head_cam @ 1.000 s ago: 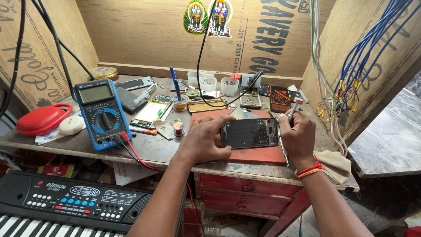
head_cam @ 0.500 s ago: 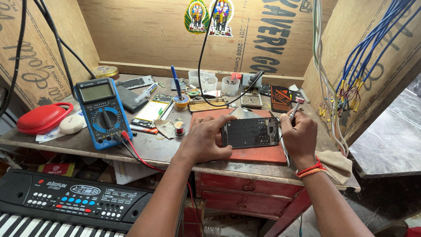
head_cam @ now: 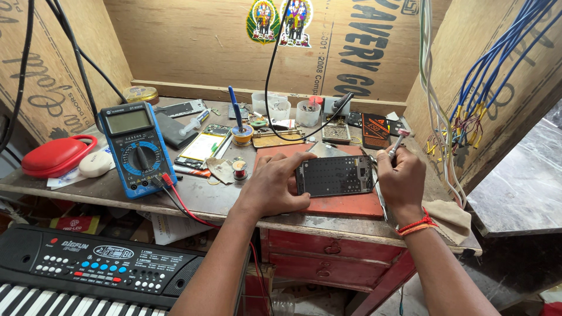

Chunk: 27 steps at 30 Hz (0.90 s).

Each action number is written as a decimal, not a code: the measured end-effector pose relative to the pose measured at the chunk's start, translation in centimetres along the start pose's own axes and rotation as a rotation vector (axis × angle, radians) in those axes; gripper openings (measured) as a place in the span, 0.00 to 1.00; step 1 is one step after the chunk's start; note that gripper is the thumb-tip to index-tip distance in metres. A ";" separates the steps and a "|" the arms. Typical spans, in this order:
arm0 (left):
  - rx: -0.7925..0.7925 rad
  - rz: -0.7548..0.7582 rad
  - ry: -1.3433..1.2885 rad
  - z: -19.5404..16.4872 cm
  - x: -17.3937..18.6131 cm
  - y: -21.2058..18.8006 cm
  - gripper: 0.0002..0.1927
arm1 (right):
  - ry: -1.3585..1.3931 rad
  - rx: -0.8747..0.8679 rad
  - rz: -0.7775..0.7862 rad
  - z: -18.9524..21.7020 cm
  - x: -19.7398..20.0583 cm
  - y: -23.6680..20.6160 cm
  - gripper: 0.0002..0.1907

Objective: The person works at a cluttered repair bench on a disassembled smartphone lying on a mat, holding the phone frame with one hand while applying a pen-shaped hand tool to the exposed circuit board. Near the end they flip the phone over and continue working on its other side.

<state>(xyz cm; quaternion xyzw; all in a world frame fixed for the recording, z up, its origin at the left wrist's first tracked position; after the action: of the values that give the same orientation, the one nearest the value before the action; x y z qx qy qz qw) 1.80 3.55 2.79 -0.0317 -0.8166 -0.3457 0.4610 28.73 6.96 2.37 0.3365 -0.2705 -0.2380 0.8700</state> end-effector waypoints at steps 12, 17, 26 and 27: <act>0.059 0.037 0.009 0.1 -0.2 0.1 0.39 | 0.041 0.049 -0.058 0.3 0.5 0.0 0.12; 0.052 0.044 0.006 0.1 -0.1 0.1 0.40 | 0.016 0.038 -0.038 0.3 0.2 0.0 0.12; 0.059 0.051 0.006 0.2 -0.2 0.2 0.40 | 0.023 0.054 -0.032 0.4 0.3 0.0 0.12; 0.062 0.056 0.005 0.2 -0.3 0.2 0.40 | 0.014 0.066 -0.016 0.5 0.2 0.0 0.12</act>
<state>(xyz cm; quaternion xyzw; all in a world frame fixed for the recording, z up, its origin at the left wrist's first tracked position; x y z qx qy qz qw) 1.86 3.87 2.59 -0.0394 -0.8246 -0.3072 0.4734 28.58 6.65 2.71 0.3688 -0.2693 -0.2337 0.8584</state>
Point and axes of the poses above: each hand's wrist, its own y-axis towards the middle knuckle, its own x-axis out of the back of the hand, z = x × y, the point moved 5 cm from there along y, towards the middle knuckle, and after that the axes turned 4 degrees about y, right-handed, at the moved point
